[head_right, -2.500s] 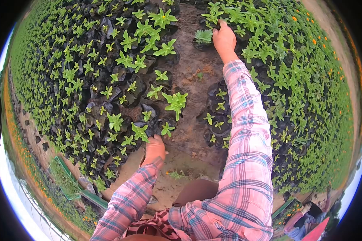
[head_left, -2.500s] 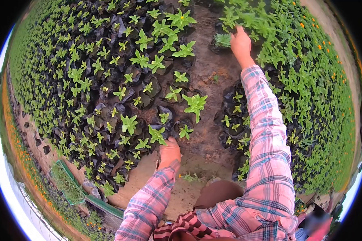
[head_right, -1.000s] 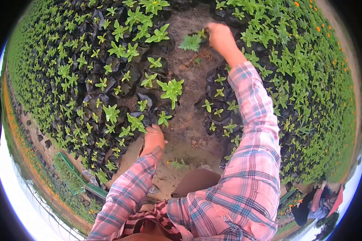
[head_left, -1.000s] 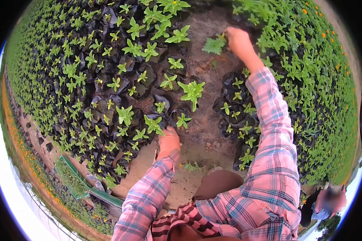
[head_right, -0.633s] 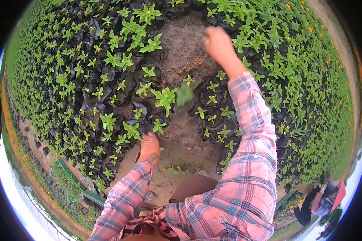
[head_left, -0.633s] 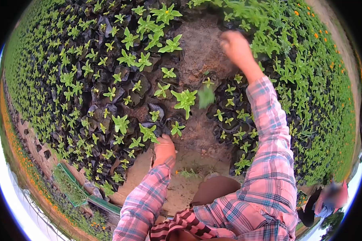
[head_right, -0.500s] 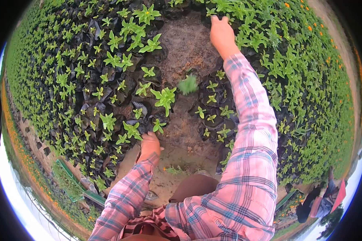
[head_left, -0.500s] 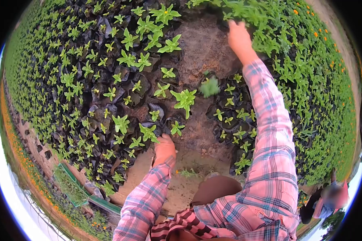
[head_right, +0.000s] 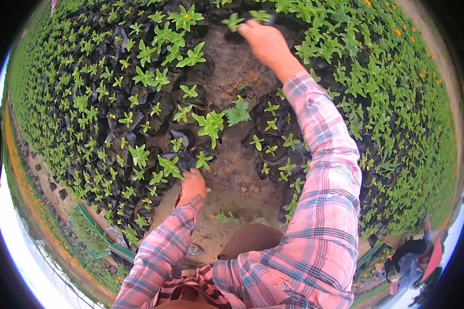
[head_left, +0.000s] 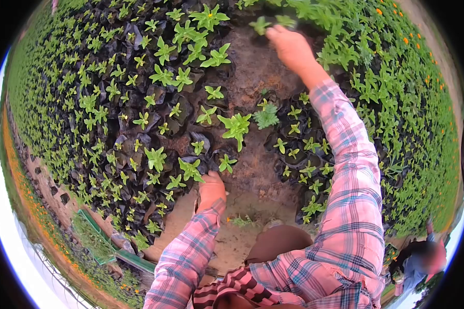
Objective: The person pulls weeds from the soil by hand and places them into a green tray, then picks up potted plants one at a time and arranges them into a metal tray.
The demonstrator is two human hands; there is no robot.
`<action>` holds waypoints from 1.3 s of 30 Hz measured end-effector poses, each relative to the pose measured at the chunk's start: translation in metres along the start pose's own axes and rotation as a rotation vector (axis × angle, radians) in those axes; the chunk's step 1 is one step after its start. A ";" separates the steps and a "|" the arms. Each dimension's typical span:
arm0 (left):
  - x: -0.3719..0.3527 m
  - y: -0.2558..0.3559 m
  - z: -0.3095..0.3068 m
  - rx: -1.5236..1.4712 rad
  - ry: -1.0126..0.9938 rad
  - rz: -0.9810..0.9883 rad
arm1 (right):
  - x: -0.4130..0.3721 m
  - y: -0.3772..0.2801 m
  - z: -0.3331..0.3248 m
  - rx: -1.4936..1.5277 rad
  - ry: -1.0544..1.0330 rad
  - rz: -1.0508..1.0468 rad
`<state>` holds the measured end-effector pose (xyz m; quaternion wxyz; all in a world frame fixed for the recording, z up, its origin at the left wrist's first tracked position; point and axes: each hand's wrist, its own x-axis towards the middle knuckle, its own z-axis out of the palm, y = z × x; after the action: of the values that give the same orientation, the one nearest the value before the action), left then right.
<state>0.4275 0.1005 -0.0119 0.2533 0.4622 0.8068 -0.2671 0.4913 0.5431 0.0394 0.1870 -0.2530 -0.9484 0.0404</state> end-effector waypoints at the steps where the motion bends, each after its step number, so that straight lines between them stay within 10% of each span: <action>1: 0.001 0.000 0.000 -0.015 0.005 0.004 | 0.006 -0.007 -0.001 -0.010 -0.035 -0.061; 5: 0.004 -0.001 -0.002 -0.038 -0.035 0.001 | 0.013 -0.003 0.032 -0.006 -0.102 -0.240; 8: 0.005 0.000 0.006 0.026 -0.042 0.008 | 0.013 0.011 0.028 0.163 0.276 0.236; 15: 0.004 0.000 0.003 0.039 -0.013 0.012 | 0.034 0.060 0.043 -0.130 0.060 0.567; 23: -0.004 0.004 -0.011 0.052 -0.022 -0.007 | -0.002 0.071 0.032 0.046 0.191 0.331; 39: -0.002 0.004 -0.022 -0.050 0.007 -0.081 | -0.099 -0.125 -0.111 0.668 -0.112 -0.171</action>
<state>0.4281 0.1155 0.0049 0.2509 0.4237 0.8322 -0.2551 0.5546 0.3832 0.1309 0.2099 -0.0947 -0.9094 0.3464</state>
